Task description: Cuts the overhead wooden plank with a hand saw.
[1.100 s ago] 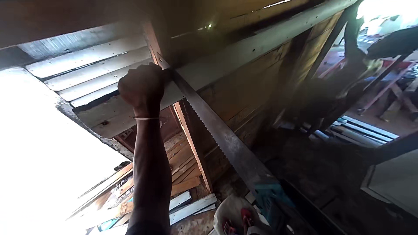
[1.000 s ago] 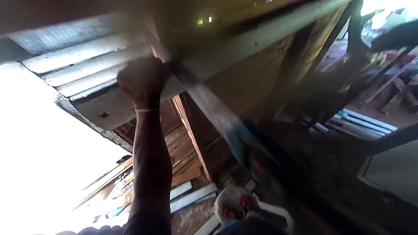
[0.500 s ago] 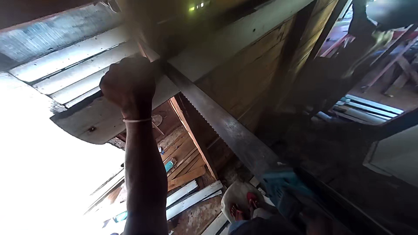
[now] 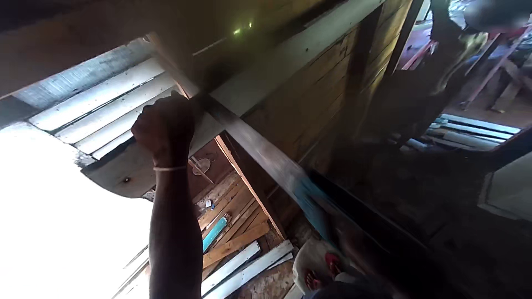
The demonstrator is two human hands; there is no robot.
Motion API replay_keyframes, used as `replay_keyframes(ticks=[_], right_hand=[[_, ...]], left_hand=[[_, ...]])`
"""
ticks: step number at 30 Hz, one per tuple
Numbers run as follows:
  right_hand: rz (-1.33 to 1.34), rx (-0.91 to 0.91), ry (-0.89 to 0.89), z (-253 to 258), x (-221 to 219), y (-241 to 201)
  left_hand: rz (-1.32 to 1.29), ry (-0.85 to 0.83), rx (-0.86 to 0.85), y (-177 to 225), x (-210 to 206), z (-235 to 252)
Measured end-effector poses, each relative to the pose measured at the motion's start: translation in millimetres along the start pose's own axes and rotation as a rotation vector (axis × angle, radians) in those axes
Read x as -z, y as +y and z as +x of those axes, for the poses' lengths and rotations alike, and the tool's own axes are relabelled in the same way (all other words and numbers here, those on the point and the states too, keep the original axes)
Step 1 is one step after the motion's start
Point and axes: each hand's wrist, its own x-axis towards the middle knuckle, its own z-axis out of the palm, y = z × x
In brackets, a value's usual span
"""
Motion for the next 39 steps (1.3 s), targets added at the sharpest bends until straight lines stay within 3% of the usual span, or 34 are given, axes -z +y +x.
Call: replay_keyframes(ticks=[2,4,6,8,11,14,17,19,21,23,25,27,29,35,39], right_hand=[[0.105,-0.103,-0.024,-48,14,-3],[0.071,-0.132,0.019,-35,4,-5],[-0.023,-0.105,0.023,47,-18,-14],[0.081,0.085,0.063,139,-53,-22],[0.413,0.151,0.066,196,-73,-38],[0.256,0.055,0.030,151,-62,-43],[-0.032,0.042,0.053,24,-18,-9],[0.032,-0.089,0.048,-52,1,0],[0.132,-0.171,0.035,-72,0,-7],[0.089,-0.102,0.072,-33,-11,1],[0.000,0.044,0.067,57,-33,-2],[0.191,0.110,0.079,146,-56,-15],[0.426,0.111,0.058,189,-58,-31],[0.335,0.112,-0.142,165,-46,-39],[0.313,0.163,-0.106,149,-46,-25]], left_hand=[[0.035,0.034,0.042,2,-6,2],[0.047,0.071,0.043,4,-9,4],[0.032,0.048,0.051,3,-8,3],[0.012,0.003,0.053,2,-4,2],[-0.009,-0.024,0.006,1,4,2],[0.005,-0.022,-0.029,-8,4,-4],[0.016,0.016,-0.029,-3,-1,0],[0.052,0.007,0.013,1,-4,1],[0.091,-0.001,0.050,4,-5,3],[0.080,0.017,0.069,7,-5,7],[0.042,0.004,0.081,5,-6,4],[-0.003,0.014,0.070,5,-4,-1],[0.005,0.019,0.008,4,3,-1],[0.016,0.037,-0.042,-2,-1,-2],[0.013,0.019,0.009,1,-2,-2]])
